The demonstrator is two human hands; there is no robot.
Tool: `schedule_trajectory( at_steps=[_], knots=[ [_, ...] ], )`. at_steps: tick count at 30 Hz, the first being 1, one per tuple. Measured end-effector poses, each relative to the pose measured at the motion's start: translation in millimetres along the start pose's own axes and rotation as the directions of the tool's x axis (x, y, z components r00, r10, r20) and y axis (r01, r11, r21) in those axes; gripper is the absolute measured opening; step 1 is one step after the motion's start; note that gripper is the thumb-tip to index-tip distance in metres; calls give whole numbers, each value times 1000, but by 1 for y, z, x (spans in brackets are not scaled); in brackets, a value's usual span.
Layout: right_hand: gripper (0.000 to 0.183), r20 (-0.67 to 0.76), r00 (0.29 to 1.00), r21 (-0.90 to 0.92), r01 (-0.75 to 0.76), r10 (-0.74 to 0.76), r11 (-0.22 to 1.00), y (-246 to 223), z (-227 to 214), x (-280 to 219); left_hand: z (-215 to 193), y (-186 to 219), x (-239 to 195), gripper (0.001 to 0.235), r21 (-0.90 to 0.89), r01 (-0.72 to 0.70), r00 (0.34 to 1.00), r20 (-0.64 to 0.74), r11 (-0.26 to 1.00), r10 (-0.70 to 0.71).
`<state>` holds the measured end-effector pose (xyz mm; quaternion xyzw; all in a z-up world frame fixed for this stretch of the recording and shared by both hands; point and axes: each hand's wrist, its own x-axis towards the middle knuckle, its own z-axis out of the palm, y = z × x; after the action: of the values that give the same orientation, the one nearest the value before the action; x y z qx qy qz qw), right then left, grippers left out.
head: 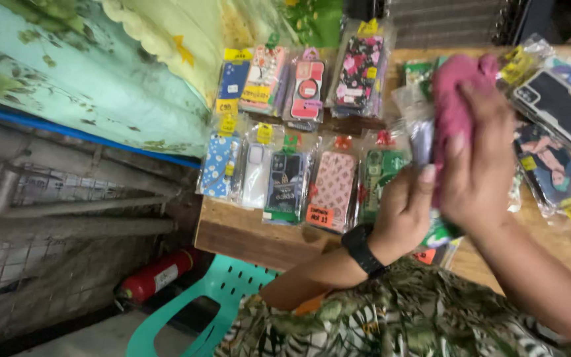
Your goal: The person wipes the plastic packaging of multiple phone cases with a pink cloth. They pick up each case individually, wipe the surface, and place it back on the wooden table. The person handles various designs including cartoon characters and brand logos.
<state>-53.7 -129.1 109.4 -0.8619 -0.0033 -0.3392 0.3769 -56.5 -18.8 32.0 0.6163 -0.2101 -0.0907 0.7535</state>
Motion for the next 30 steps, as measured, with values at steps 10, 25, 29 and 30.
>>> schedule_trajectory(
  at_steps=[10,25,29,30],
  knots=[
    [44,458,855,-112,328,-244,938,14,40,-61,-129,-8,26,34,-84,18,965,-259,996,-40],
    [40,273,927,-365,-149,258,919,113,-48,-99,-328,-90,-17,85,502,86,996,-44,861,-74],
    [43,245,920,-342,-214,306,915,124,-60,-111,-330,-124,-15,63,841,152,988,-148,520,-49],
    [40,239,913,-347,-237,330,907,127,-63,-114,-330,-129,-14,61,843,118,991,-133,525,-8]
  ],
)
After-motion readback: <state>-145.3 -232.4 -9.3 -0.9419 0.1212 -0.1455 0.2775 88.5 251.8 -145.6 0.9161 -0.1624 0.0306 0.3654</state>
